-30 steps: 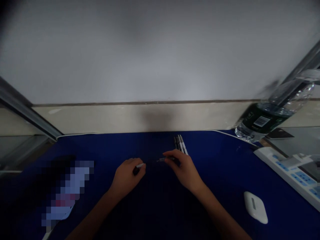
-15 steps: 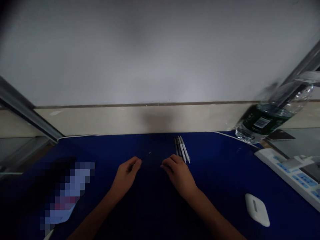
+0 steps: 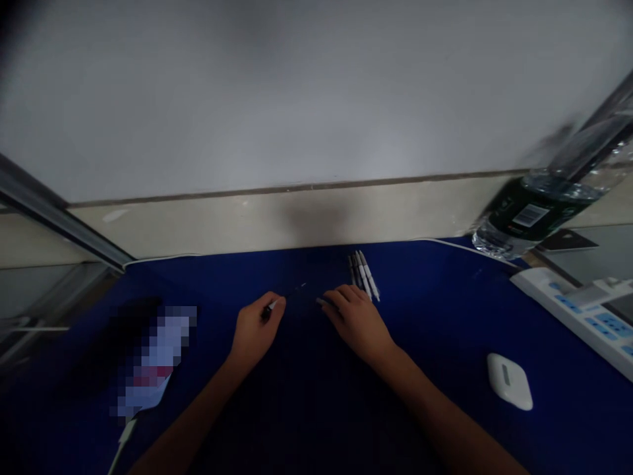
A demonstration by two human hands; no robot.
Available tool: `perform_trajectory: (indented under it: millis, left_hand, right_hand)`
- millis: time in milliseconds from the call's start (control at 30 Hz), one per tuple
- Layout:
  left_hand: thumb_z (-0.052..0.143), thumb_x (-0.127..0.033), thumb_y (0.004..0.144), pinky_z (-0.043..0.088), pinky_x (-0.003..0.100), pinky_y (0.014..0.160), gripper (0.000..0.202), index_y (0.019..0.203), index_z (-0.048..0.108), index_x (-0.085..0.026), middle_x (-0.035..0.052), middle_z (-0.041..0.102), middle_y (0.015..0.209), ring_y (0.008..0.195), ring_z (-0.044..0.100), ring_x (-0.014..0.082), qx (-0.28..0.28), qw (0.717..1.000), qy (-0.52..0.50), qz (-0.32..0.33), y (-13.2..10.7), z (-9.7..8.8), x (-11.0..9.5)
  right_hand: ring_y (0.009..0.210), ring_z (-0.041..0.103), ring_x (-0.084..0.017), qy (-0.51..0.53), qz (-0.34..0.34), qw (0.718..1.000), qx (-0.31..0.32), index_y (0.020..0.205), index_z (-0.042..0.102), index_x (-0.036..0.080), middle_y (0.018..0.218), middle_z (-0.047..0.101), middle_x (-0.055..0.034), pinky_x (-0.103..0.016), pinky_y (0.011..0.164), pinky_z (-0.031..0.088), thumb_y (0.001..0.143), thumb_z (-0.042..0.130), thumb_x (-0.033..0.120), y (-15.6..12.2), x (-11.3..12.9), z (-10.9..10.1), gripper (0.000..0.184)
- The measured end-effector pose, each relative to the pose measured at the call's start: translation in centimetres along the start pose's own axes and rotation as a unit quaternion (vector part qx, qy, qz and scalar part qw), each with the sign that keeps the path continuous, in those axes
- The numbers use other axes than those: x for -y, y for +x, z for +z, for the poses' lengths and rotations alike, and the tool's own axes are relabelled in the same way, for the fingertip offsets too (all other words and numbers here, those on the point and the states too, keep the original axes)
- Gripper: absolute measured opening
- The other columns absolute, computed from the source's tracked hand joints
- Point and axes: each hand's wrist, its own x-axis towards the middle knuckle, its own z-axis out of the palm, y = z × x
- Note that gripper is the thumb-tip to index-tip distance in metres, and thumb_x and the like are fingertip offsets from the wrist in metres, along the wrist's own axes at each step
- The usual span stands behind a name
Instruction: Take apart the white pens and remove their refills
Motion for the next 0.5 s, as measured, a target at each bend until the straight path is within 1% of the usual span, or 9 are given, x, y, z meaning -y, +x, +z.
perform_trajectory:
  millis: [100, 167, 200, 267, 333, 400, 500]
  left_hand:
    - [0.047, -0.042, 0.093, 0.032, 0.022, 0.054, 0.034, 0.071, 0.057, -0.018, -0.0046, 0.046, 0.057, 0.053, 0.044, 0.0099, -0.037, 0.999, 0.004, 0.0, 0.1, -0.3, 0.1]
    - [0.047, -0.041, 0.093, 0.032, 0.022, 0.053, 0.033, 0.072, 0.058, -0.018, -0.0049, 0.045, 0.057, 0.052, 0.043, 0.0097, -0.074, 0.997, -0.005, -0.005, 0.3, -0.7, 0.3]
    - [0.048, -0.041, 0.093, 0.032, 0.021, 0.053, 0.033, 0.072, 0.057, -0.018, -0.0052, 0.044, 0.056, 0.051, 0.042, 0.0095, -0.094, 0.995, -0.012, -0.012, 0.5, -0.9, 0.4]
    - [0.048, -0.042, 0.093, 0.031, 0.021, 0.051, 0.033, 0.071, 0.056, -0.018, -0.0059, 0.04, 0.055, 0.05, 0.039, 0.0093, -0.133, 0.99, -0.027, -0.032, 0.8, -1.2, 0.8]
    - [0.047, -0.043, 0.094, 0.03, 0.021, 0.051, 0.034, 0.071, 0.056, -0.019, -0.0061, 0.038, 0.055, 0.05, 0.038, 0.0094, -0.156, 0.986, -0.039, -0.051, 1.1, -1.5, 1.1]
    - [0.046, -0.044, 0.094, 0.03, 0.021, 0.051, 0.036, 0.07, 0.055, -0.018, -0.0059, 0.039, 0.055, 0.051, 0.039, 0.0095, -0.157, 0.985, -0.042, -0.059, 1.3, -1.5, 1.3]
    - [0.047, -0.044, 0.093, 0.03, 0.022, 0.052, 0.037, 0.069, 0.055, -0.018, -0.0058, 0.04, 0.055, 0.051, 0.039, 0.0098, -0.134, 0.989, -0.039, -0.052, 1.3, -1.4, 1.4]
  right_hand:
    - [0.102, 0.058, -0.026, -0.005, 0.002, 1.0, -0.02, 0.117, 0.061, 0.02, 0.107, 0.064, -0.0091, -0.042, 0.089, 0.049, 0.095, 0.055, 0.029, 0.0, 0.1, 0.1, 0.026]
    - [0.104, 0.057, -0.025, -0.004, -0.008, 1.0, -0.022, 0.118, 0.062, 0.019, 0.11, 0.064, -0.0096, -0.04, 0.091, 0.049, 0.095, 0.053, 0.029, 1.0, 0.2, 0.3, 0.026]
    - [0.106, 0.057, -0.025, -0.008, -0.018, 1.0, -0.023, 0.117, 0.062, 0.018, 0.112, 0.064, -0.0104, -0.04, 0.092, 0.048, 0.096, 0.051, 0.028, 1.9, 0.3, 0.5, 0.026]
    - [0.111, 0.055, -0.025, -0.017, -0.052, 0.998, 0.004, 0.123, 0.06, 0.014, 0.117, 0.063, -0.0123, -0.039, 0.098, 0.045, 0.096, 0.049, 0.023, 4.6, 0.3, 1.1, 0.03]
    - [0.114, 0.054, -0.024, -0.035, -0.092, 0.994, 0.056, 0.129, 0.057, 0.012, 0.122, 0.061, -0.0145, -0.038, 0.101, 0.042, 0.095, 0.046, 0.013, 8.0, 0.2, 2.0, 0.036]
    - [0.118, 0.053, -0.024, -0.055, -0.11, 0.985, 0.119, 0.133, 0.054, 0.011, 0.128, 0.058, -0.0167, -0.038, 0.103, 0.039, 0.094, 0.049, 0.012, 11.3, 0.1, 3.1, 0.039]
    - [0.111, 0.059, -0.023, -0.066, -0.116, 0.979, 0.153, 0.129, 0.058, 0.011, 0.124, 0.062, -0.0169, -0.035, 0.096, 0.043, 0.091, 0.055, 0.011, 14.7, 0.1, 4.7, 0.038]
